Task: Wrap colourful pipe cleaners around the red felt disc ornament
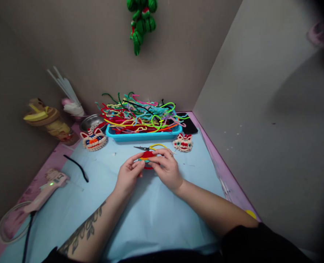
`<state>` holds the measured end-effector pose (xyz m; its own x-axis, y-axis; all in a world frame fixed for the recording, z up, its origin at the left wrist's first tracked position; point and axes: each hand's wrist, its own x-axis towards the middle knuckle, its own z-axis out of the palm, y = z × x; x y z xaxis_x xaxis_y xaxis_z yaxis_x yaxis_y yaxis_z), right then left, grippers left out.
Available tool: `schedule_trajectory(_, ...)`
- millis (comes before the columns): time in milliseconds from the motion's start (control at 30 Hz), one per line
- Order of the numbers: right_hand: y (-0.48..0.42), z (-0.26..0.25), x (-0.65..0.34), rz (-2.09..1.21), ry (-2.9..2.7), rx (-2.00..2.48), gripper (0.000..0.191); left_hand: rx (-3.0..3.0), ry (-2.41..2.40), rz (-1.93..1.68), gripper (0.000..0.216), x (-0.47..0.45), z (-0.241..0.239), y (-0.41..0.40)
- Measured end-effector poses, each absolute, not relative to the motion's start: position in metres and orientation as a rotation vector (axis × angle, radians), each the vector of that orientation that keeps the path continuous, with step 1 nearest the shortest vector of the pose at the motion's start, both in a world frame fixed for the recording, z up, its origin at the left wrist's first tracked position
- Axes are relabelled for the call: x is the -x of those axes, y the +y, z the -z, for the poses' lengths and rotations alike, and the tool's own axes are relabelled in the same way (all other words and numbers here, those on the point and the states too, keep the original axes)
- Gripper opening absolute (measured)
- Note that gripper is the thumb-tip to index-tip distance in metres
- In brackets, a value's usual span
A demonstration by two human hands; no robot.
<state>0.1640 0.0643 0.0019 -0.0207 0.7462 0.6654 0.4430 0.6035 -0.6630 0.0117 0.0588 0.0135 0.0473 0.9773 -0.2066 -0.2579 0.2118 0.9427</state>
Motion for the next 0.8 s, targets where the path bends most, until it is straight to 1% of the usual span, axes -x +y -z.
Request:
schedule_trajectory(133, 0.064, -0.004, -0.166, -0.318, -1.673, 0.973, 0.010, -0.834, 1.113, -1.164, 0.049, -0.011, -0.014, 0.059)
schedule_trajectory(400, 0.067, -0.011, -0.170, -0.487, -1.711, 0.987, 0.009, -0.764, 1.138, -1.217, 0.056, -0.015, -0.022, 0.056)
schedule_trajectory(633, 0.063, -0.013, -0.161, -0.538, -1.503, 1.108, 0.008, -0.776, 1.148, -1.335, 0.055, -0.022, -0.021, 0.048)
schedule_trajectory(800, 0.062, -0.013, -0.160, -0.579, -1.520, 1.120, 0.004, -0.866, 1.201, -1.330, 0.059, -0.020, -0.024, 0.047)
